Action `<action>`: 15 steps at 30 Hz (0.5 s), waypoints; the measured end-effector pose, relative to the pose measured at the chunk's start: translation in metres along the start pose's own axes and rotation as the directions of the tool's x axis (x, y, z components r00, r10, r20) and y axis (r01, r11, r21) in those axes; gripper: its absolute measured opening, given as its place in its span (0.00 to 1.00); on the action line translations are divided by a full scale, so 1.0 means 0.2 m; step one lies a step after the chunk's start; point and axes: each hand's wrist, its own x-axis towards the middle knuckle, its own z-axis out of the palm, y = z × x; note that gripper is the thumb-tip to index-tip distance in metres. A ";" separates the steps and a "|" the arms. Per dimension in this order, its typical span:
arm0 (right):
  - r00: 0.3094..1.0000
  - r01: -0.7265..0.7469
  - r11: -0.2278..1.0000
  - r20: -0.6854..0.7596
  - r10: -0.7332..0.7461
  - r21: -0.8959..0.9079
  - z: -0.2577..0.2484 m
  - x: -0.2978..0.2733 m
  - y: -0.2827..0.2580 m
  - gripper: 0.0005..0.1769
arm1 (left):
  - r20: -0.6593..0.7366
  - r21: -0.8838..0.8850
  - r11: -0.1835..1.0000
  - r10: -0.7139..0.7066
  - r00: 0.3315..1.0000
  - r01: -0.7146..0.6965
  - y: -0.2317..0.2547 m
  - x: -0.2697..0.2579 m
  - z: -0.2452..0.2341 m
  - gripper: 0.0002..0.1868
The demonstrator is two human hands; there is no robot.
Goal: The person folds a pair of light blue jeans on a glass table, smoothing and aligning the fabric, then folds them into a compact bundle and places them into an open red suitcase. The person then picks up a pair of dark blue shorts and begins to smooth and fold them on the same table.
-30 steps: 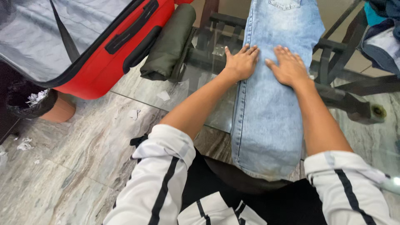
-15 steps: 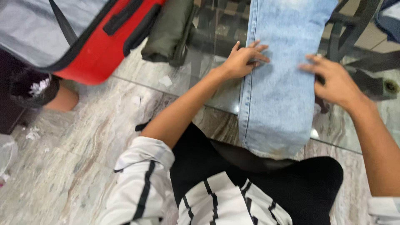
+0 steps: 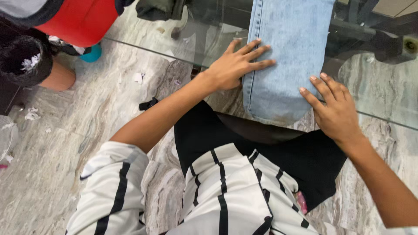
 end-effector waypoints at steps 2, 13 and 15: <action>0.997 0.038 0.995 -0.065 -0.044 -0.097 0.03 -0.02 -0.04 0.26 | -0.212 0.123 0.984 0.154 0.965 -0.130 0.02 0.00 0.08 0.56; 0.930 0.200 0.954 -0.349 -0.113 0.224 0.09 -0.05 0.08 0.23 | -0.562 -0.117 0.871 0.339 0.755 -0.478 0.10 -0.17 0.16 0.35; 0.881 0.225 0.874 -0.474 0.007 0.430 0.16 -0.03 0.10 0.17 | -0.602 -0.158 0.862 0.302 0.739 -0.482 0.14 -0.15 0.15 0.28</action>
